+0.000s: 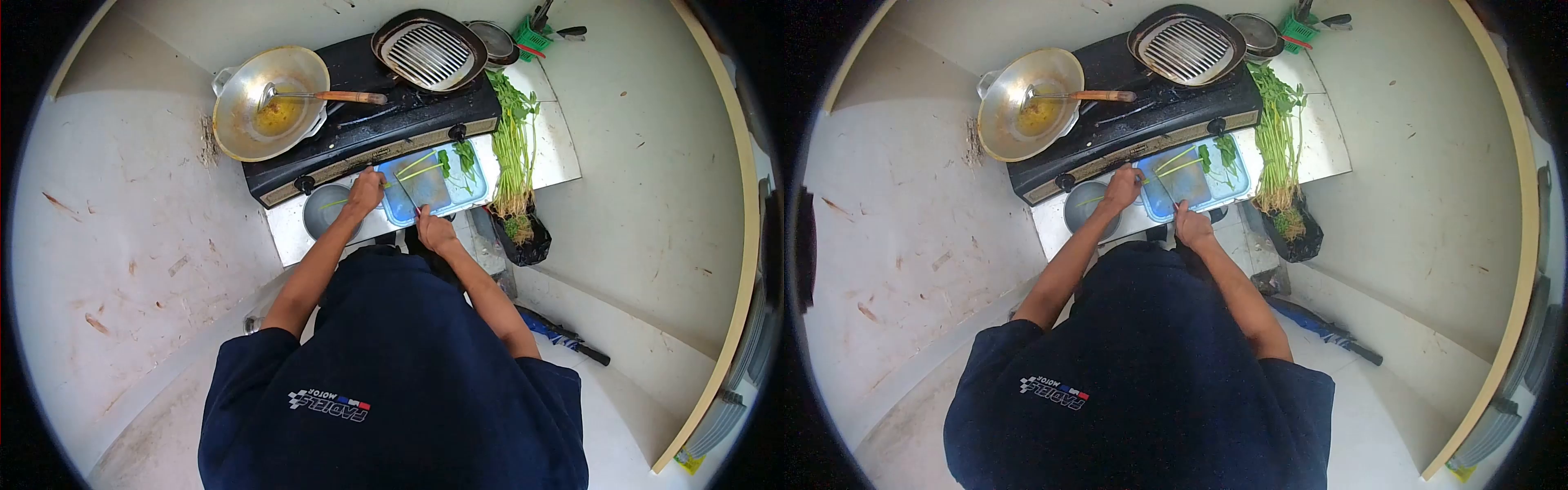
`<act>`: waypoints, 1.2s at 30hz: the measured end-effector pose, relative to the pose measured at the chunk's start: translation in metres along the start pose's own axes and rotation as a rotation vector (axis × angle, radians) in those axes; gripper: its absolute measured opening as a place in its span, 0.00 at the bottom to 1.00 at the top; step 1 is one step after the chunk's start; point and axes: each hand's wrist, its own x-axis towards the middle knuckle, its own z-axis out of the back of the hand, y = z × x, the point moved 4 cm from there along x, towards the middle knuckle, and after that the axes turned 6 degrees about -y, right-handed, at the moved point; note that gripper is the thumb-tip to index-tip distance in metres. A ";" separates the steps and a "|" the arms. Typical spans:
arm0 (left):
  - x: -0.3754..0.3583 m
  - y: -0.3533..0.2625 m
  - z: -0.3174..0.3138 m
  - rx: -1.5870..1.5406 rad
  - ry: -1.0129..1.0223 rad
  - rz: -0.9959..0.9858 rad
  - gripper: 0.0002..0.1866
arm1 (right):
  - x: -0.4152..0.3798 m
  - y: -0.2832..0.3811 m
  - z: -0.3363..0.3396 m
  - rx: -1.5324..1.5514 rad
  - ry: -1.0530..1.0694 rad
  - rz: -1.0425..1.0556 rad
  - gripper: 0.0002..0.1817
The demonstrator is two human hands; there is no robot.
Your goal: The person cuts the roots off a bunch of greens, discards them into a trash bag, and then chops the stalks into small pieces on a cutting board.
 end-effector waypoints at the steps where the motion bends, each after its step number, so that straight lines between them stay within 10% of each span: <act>1: -0.001 0.003 0.002 -0.041 0.014 0.015 0.09 | 0.000 -0.001 -0.001 0.007 0.002 0.001 0.21; 16: -0.034 -0.058 0.032 -0.749 0.278 0.133 0.06 | -0.019 -0.017 0.047 1.388 -0.015 -0.292 0.20; 36: -0.033 -0.078 -0.012 -0.392 0.246 0.227 0.11 | 0.034 -0.120 0.084 1.158 0.032 -0.109 0.13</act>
